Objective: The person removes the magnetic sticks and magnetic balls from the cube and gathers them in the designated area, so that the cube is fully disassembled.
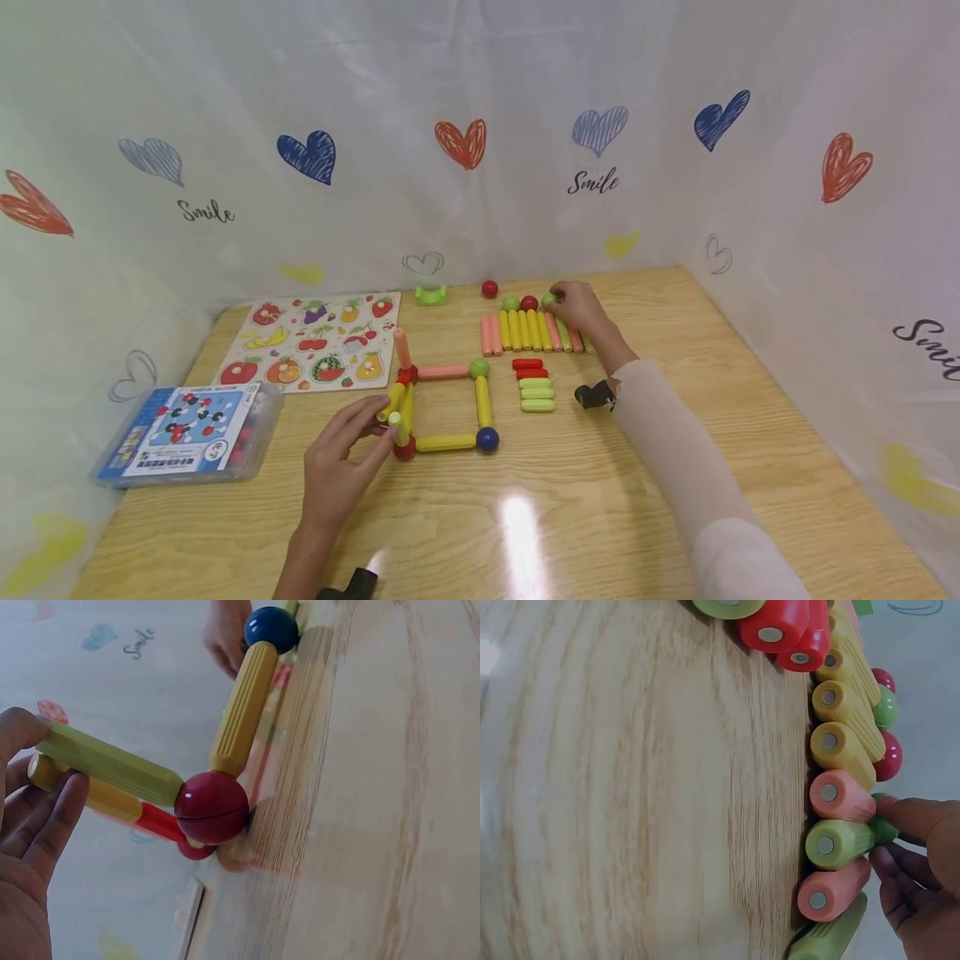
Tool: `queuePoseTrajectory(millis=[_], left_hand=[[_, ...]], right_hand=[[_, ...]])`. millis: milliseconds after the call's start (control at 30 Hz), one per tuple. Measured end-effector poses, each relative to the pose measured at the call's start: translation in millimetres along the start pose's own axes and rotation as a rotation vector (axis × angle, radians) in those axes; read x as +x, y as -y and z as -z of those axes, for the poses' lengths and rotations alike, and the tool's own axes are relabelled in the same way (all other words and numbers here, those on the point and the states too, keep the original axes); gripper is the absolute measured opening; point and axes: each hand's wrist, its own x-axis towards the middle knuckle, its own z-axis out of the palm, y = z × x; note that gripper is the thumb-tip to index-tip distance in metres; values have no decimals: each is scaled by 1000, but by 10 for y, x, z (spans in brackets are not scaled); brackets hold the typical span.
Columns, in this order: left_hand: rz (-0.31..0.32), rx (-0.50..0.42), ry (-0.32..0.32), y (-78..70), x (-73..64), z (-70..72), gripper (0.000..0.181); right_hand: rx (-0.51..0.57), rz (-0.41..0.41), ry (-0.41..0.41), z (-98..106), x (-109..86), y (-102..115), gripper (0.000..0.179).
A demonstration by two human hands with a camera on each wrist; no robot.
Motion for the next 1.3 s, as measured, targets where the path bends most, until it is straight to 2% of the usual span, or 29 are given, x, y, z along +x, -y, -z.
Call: queuePoseTrajectory(millis=[133,233,300,400,533,633,700,800,867,967,1100,1300], left_hand=[[-8,-10,-3,-20,16,12,46],[-13,-13,-5,-8,16,12,46],[-10,-14,-3,2,11,12,46],[-7,-11,-1,-12,20,26,49],[-9,2,-17,-62,52,51,56],[-7,-27,-23,-137,88,60,56],[18,-49,-18,-194,98,59,54],[68,-64,-12,-218,80,40,50],[104,-40,-7,-174,49,18,46],[100,-9,3,-76,11,-13,40],[62,20,11,-7,-7,-13,33],[78,46,12,-9,-14,11,31]], right_hand=[[7,33,-25,23,-67,83,47],[-16,127,-86,4,-210,281,41],[-26,244,-130,-54,-343,481,35],[8,466,-158,-195,-583,848,29],[75,741,-86,-467,-878,1312,30],[68,869,-25,-665,-1039,1589,38],[29,953,-15,-770,-1109,1725,44],[-33,1080,-35,-872,-1164,1853,41],[-49,1137,-57,-914,-1168,1883,34],[-38,1139,-90,-930,-1172,1871,25],[21,1038,-93,-902,-1192,1832,24],[147,885,-129,-845,-1185,1813,21]])
